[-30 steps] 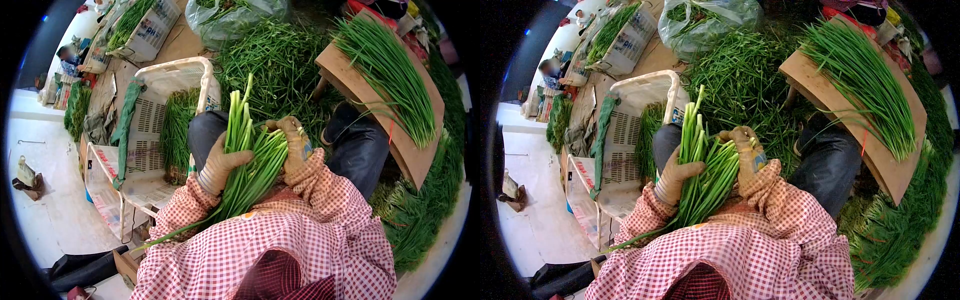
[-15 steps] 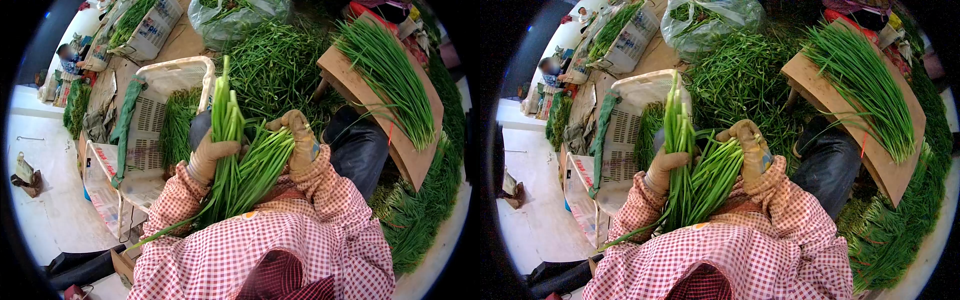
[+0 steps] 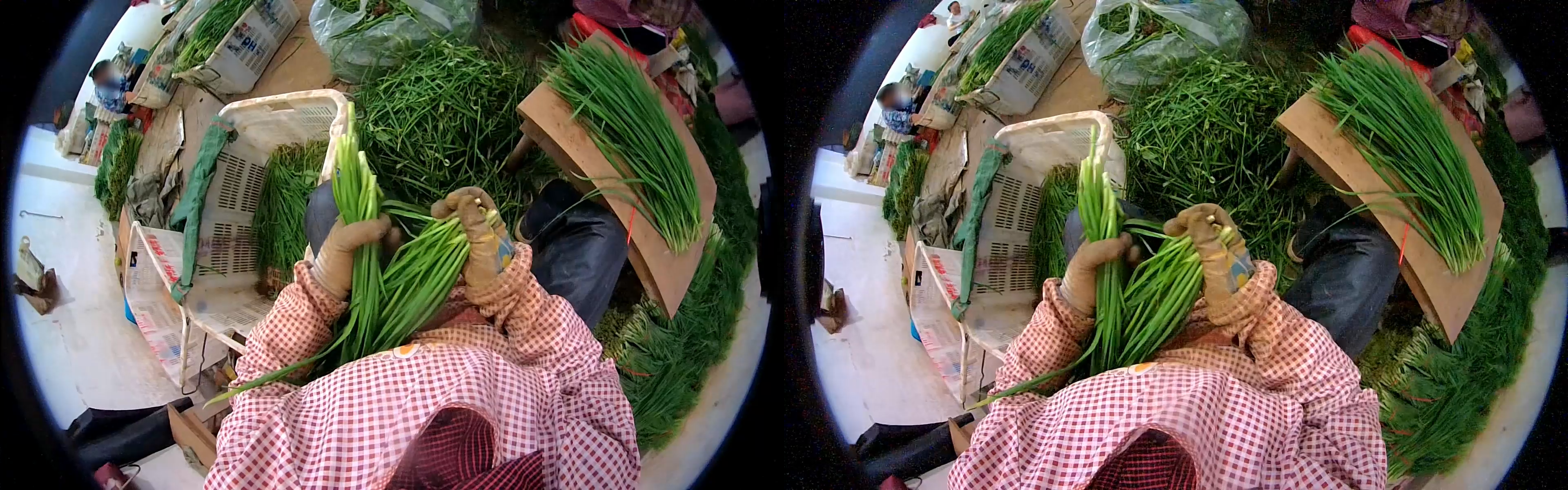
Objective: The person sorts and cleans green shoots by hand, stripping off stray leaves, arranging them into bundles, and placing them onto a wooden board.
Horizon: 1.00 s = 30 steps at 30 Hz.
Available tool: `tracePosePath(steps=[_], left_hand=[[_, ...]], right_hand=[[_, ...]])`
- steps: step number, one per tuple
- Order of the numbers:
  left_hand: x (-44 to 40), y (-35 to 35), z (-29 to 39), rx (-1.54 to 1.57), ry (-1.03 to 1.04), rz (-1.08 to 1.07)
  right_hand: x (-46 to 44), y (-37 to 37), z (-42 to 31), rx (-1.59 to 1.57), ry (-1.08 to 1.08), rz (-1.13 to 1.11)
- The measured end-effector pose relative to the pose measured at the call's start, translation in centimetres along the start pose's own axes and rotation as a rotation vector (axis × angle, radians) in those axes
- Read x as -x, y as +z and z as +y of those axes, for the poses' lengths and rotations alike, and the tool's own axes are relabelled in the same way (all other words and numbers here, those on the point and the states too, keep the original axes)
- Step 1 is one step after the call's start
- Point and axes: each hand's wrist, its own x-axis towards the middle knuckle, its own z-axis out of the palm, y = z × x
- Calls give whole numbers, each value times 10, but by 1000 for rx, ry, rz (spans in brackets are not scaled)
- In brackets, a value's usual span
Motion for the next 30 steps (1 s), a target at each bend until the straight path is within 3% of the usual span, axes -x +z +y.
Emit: tracePosePath(steps=[2, 4, 7, 10, 12, 13, 15, 16, 17, 19, 20, 21, 22, 24, 26, 28, 30], left_hand=[[8, -11, 7, -29, 18, -117], [17, -12, 13, -38, 41, -84], [23, -27, 26, -262, -25, -360], [40, -33, 37, -271, -36, -358], [45, -57, 29, -175, -9, -379], [48, -68, 23, -124, 21, -305], [61, -76, 12, 9, 37, -177], [58, -86, 2, 64, 45, -252], [59, -84, -3, 89, 67, -242], [57, -75, -12, 183, 92, -214], [56, -72, -9, 110, 73, -112], [51, -75, -7, 90, 111, -149], [50, -78, -11, 84, 141, -173], [53, -79, -15, 145, 134, -173], [58, -80, -9, 179, 145, -172], [63, -80, -5, 162, 243, -151], [62, -76, -9, 109, 232, -153]], right_hand=[[6, 2, -2, 105, -35, 168], [-1, -13, 1, -152, -12, 69], [-8, 49, -50, 136, -26, 227], [-25, 52, -93, 56, -15, 257], [-39, 38, -130, 181, -57, 311], [-49, 12, -155, 46, -78, 138], [-56, -7, -175, -28, -248, 55], [-55, -5, -178, 38, -403, 144], [-62, -41, -186, 547, -425, 201], [-85, -86, -165, 1559, -193, 15], [-81, -70, -142, 1773, -93, -77], [-77, -53, -119, 1979, -9, -196], [-60, -24, -91, 1932, -76, -173], [-70, -17, -67, 1872, 135, -113], [-71, -11, -65, 1947, 103, -91], [-74, -15, -62, 1729, 317, -24], [-61, -11, -37, 1447, 352, -347]])
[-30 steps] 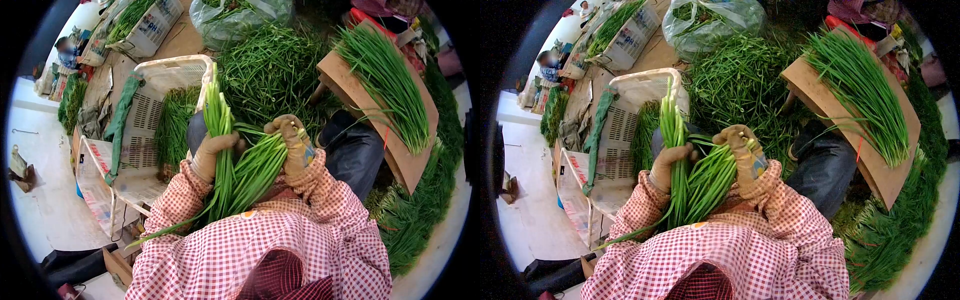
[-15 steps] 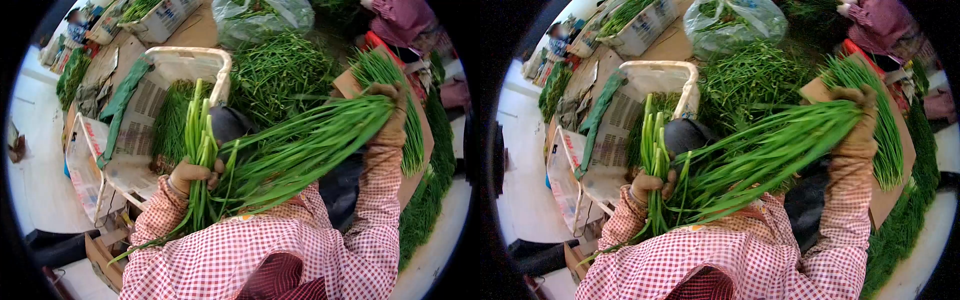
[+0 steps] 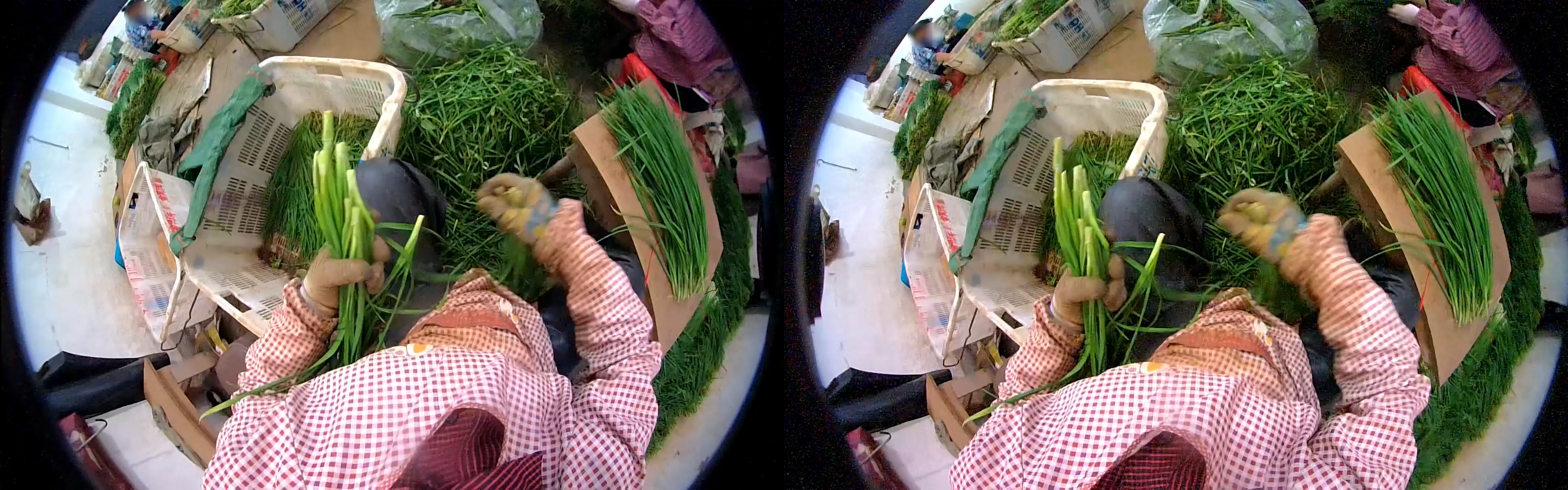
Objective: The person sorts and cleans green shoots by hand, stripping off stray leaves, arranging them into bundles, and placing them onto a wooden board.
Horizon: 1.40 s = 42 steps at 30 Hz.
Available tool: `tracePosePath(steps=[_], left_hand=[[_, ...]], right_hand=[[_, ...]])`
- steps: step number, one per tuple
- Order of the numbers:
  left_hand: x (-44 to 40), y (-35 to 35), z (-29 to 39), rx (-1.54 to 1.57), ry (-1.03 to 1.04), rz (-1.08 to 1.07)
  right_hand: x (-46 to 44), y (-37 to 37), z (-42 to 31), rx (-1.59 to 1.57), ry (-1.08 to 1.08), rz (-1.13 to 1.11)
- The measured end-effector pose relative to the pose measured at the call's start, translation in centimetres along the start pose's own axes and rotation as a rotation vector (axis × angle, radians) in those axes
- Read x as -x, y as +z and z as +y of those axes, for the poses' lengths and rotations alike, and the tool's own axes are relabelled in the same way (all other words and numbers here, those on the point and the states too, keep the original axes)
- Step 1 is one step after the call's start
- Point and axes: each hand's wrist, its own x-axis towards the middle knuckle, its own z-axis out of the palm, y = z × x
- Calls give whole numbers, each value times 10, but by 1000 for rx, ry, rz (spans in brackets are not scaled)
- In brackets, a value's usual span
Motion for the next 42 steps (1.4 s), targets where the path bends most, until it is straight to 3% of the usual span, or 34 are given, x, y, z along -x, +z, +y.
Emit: tracePosePath(steps=[3, 8, 10, 12, 13, 14, 16, 18, 21, 23, 27, 28, 32, 35, 37, 40, 42], left_hand=[[-13, 20, -3, -141, -17, -11], [-18, 30, -6, -178, -98, -45], [-19, 39, -3, -208, -193, 36], [-15, 38, 5, -266, -187, 7], [-11, 30, 8, -328, -184, 21], [-7, 22, 10, -390, -181, 41], [-4, 11, 7, -383, -152, 98], [-6, 8, -4, -513, -11, 236], [-15, 38, -1, -497, -102, 127], [-24, 50, -5, -491, -148, 52], [-30, 55, -24, -519, -64, 36], [-32, 55, -28, -523, -73, 28], [-33, 56, -35, -633, 61, 32], [-33, 53, -33, -508, -41, 9], [-33, 49, -33, -219, -142, -20], [-29, 52, -24, -271, -213, 11], [-30, 52, -24, -251, -231, 18]], right_hand=[[9, 39, -45, -367, 211, -91], [20, 59, -36, -741, 235, -141], [16, 45, -23, -574, 305, -97], [18, -2, 14, -164, 15, 308], [17, -33, 58, -716, -25, 469], [20, -75, 72, -703, -102, 565], [39, -154, 68, -292, -203, 666], [53, -160, 30, 77, -137, 735], [55, -86, -1, -391, -324, 503], [59, -46, -56, 145, -54, 218], [47, 34, -50, -426, 50, 57], [46, 41, -59, -291, 98, 89], [39, 63, -47, -344, 60, 210], [39, 65, -39, -441, 14, 215], [41, 64, -41, -620, 39, 143], [45, 57, -41, -661, 9, 162], [40, 56, -30, -846, -34, 201]])
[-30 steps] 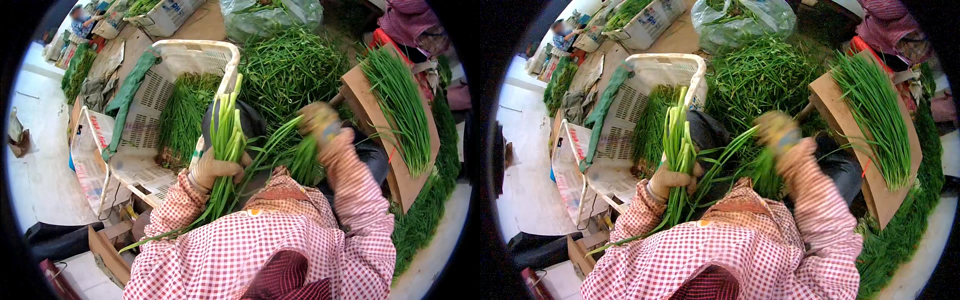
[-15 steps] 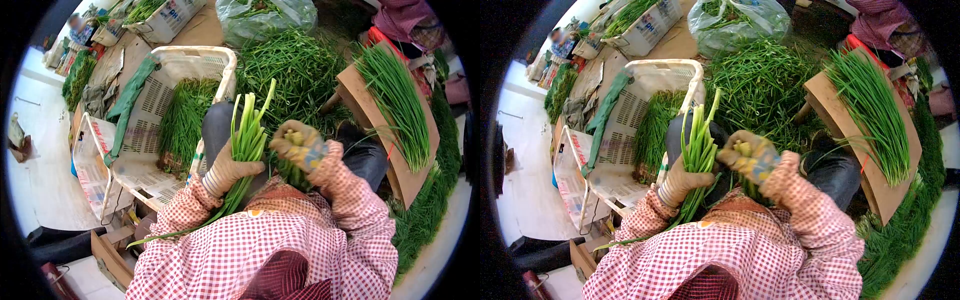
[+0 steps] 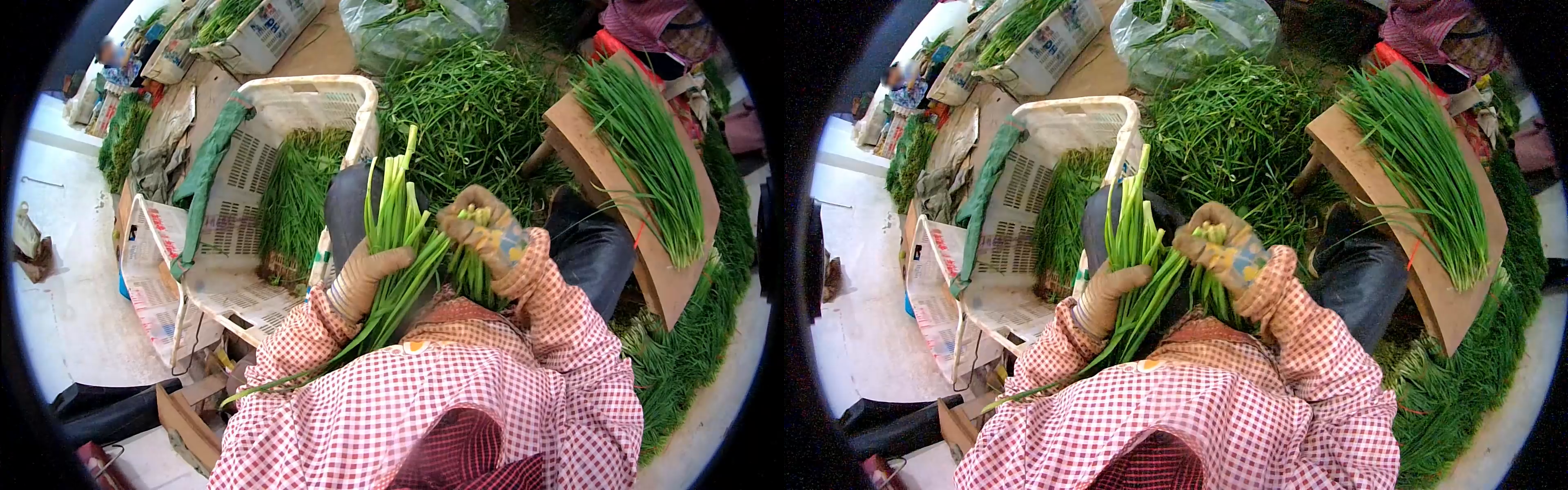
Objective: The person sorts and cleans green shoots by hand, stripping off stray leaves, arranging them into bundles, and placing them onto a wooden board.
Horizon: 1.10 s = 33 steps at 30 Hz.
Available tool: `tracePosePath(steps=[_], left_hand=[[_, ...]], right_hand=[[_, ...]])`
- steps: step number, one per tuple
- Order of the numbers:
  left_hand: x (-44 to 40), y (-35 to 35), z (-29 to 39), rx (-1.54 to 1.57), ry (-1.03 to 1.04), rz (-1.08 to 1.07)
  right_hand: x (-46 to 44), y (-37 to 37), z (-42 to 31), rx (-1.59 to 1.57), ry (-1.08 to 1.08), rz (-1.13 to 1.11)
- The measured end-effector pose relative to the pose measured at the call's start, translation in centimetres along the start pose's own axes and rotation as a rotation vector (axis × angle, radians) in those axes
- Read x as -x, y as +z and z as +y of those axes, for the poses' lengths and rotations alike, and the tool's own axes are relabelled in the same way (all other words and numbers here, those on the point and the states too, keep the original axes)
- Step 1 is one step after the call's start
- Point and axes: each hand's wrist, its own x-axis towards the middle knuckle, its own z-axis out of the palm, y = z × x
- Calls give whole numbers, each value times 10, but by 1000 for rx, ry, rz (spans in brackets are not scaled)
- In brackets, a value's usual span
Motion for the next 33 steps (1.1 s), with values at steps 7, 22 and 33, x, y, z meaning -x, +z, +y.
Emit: tracePosePath(steps=[7, 22, 33], left_hand=[[-12, 3, -9, -177, 34, 42], [-12, 10, -3, -241, -82, -107], [-13, -4, -6, -190, 75, 54]], right_hand=[[-3, 2, -7, 366, 49, -23], [-7, -8, -8, 69, 87, -79], [-1, -18, -1, -225, 55, 49]])
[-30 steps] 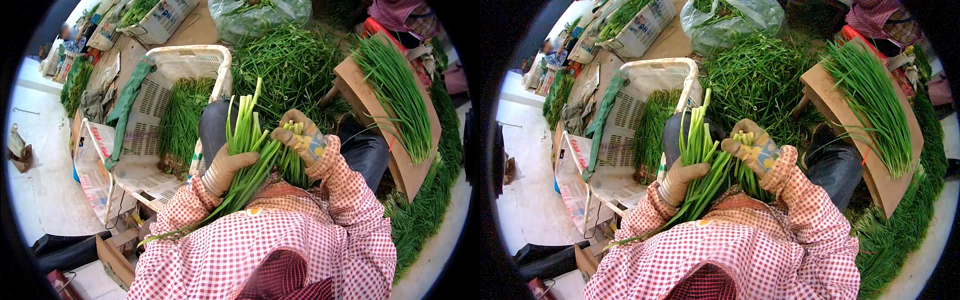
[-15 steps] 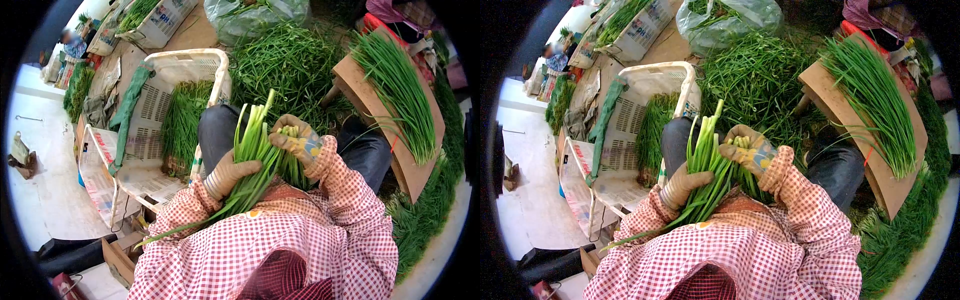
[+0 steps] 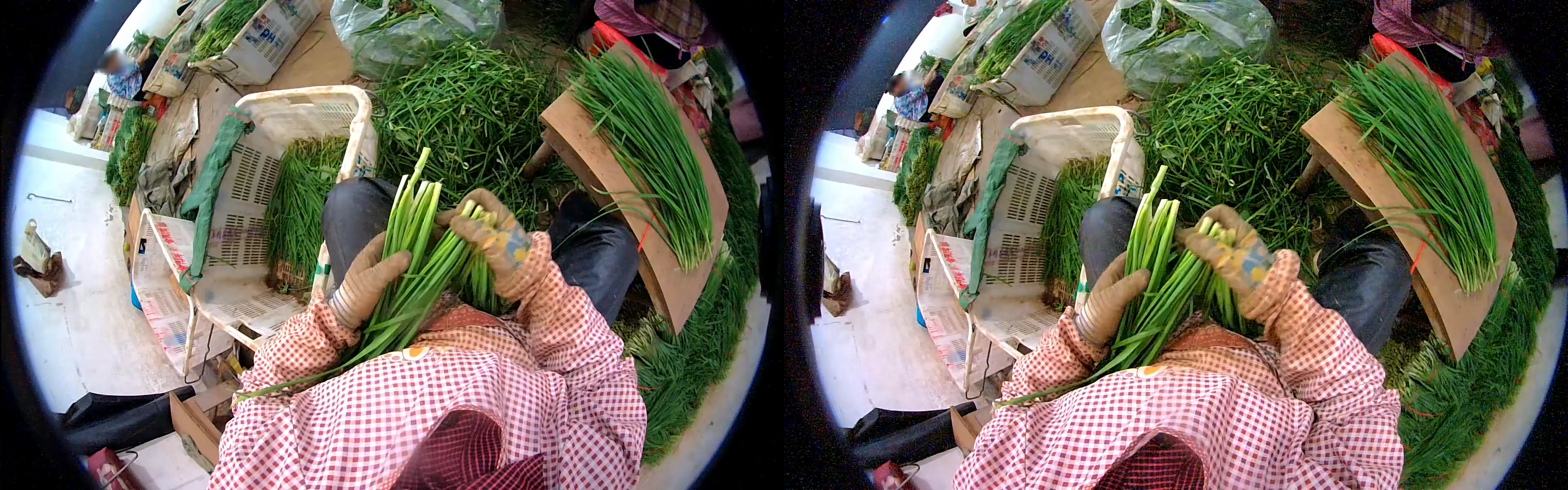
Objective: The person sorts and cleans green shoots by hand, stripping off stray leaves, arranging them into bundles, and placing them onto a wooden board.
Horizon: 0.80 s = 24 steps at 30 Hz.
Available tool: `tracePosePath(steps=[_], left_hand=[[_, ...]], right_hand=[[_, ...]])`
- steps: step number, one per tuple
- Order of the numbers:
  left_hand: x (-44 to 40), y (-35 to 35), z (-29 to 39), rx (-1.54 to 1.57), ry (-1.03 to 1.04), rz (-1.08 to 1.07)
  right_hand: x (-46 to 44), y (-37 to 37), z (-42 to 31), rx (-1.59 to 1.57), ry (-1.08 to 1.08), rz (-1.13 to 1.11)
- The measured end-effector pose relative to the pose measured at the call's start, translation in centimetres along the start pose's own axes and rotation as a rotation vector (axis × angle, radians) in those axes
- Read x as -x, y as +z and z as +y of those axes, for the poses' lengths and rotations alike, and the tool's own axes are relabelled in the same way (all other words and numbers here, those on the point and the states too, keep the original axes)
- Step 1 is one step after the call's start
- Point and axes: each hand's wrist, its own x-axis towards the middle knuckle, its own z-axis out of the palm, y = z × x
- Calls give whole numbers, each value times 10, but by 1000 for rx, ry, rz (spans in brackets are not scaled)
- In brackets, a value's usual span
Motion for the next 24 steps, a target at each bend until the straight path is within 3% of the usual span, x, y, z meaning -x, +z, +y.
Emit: tracePosePath(steps=[3, 7, 10, 13, 16, 20, 24], left_hand=[[2, 2, -2, -1, -21, 10], [2, 11, -1, -6, -52, -29], [-4, 4, 5, -36, -108, -176], [-10, -4, 11, -273, -218, -243], [-14, 10, 17, -390, 126, -93], [-28, 19, 15, -347, 116, 107], [-31, 15, 12, -161, 44, 150]], right_hand=[[-5, -20, -15, 175, 77, -89], [-11, -4, -23, 162, 21, -159], [-12, -4, -23, 132, 91, -186], [-12, -4, -14, 63, 73, -156], [-9, -6, -11, 29, 73, -100], [-3, 2, -9, -46, 51, -54], [-1, -11, -5, 15, 50, 32]])
